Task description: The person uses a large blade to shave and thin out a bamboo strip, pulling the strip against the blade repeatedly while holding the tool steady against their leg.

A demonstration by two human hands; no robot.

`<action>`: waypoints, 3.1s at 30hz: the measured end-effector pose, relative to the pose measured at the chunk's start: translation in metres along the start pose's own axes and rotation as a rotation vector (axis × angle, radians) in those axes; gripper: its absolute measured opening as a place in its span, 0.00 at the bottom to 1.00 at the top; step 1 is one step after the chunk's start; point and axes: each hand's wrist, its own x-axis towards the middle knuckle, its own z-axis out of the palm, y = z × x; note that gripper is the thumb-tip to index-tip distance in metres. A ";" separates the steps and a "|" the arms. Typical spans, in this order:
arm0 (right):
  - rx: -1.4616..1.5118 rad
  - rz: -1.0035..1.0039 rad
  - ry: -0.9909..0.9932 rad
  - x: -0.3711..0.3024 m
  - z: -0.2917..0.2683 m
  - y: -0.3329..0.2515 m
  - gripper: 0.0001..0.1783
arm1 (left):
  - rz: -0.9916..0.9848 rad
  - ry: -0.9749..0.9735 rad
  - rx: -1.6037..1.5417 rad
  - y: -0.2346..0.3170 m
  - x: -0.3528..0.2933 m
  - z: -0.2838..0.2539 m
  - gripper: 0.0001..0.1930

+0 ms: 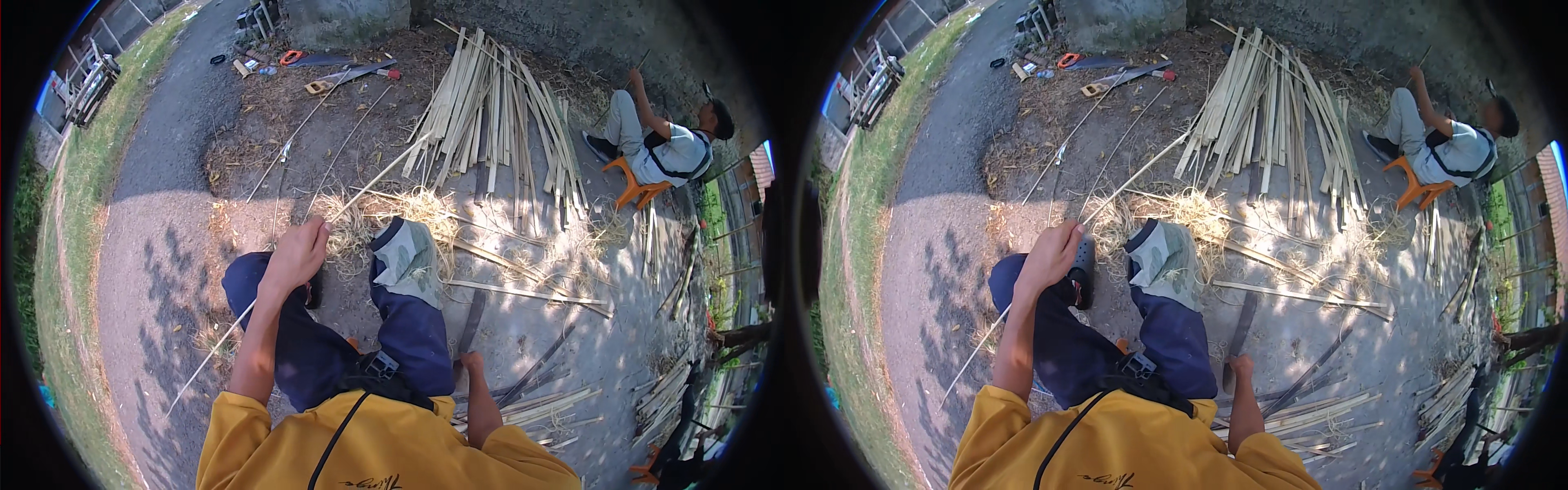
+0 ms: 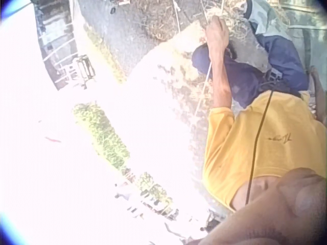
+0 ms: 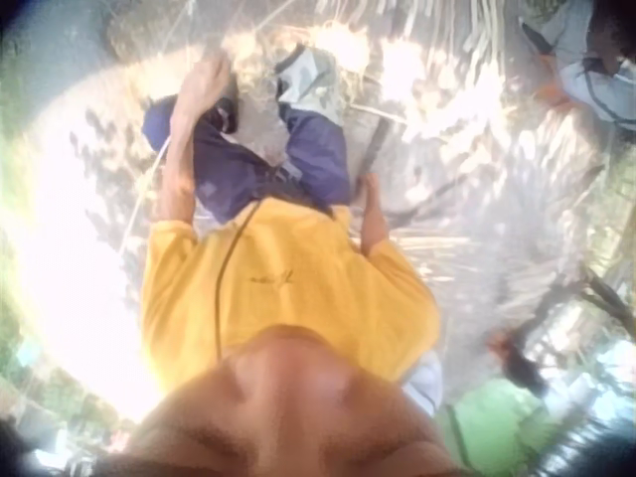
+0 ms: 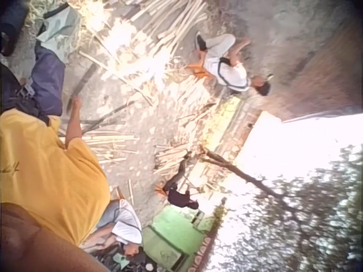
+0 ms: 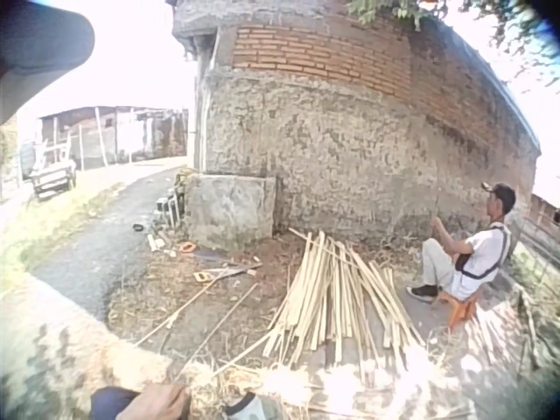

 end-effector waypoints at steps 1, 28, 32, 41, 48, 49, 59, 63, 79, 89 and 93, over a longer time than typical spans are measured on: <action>0.096 -0.108 0.100 -0.007 -0.005 -0.017 0.38 | -0.012 0.007 0.013 -0.003 -0.001 -0.003 0.17; 0.620 -1.240 0.914 -0.305 -0.442 -0.363 0.14 | -0.231 0.152 -0.074 -0.056 -0.003 0.005 0.19; 0.852 -1.277 1.182 -0.239 -0.437 -0.351 0.13 | -0.213 0.165 -0.090 -0.050 0.000 0.003 0.19; 0.549 -1.256 0.744 -0.229 -0.461 -0.348 0.13 | -0.155 0.175 -0.074 -0.053 0.003 0.016 0.20; 0.708 -1.452 0.769 -0.295 -0.535 -0.354 0.14 | -0.181 0.133 -0.086 -0.045 0.007 0.011 0.28; 0.625 -1.487 0.785 -0.304 -0.539 -0.358 0.14 | -0.177 0.134 -0.082 -0.045 0.005 0.009 0.28; 0.542 -1.484 0.980 -0.354 -0.566 -0.363 0.16 | -0.299 -0.106 -0.229 -0.022 0.005 -0.010 0.37; 0.699 -1.555 0.926 -0.380 -0.567 -0.349 0.15 | -0.143 -0.006 -0.159 -0.012 0.004 -0.020 0.42; 0.953 -1.809 0.135 -0.472 -0.563 -0.376 0.15 | 0.198 0.017 -0.214 0.047 0.124 0.060 0.40; 1.474 -1.491 0.405 -0.365 -0.597 -0.236 0.16 | 0.227 -0.050 -0.354 0.067 0.036 -0.078 0.35; 1.585 -1.260 0.382 -0.264 -0.543 -0.193 0.15 | 0.234 -0.160 -0.383 0.059 0.023 -0.048 0.35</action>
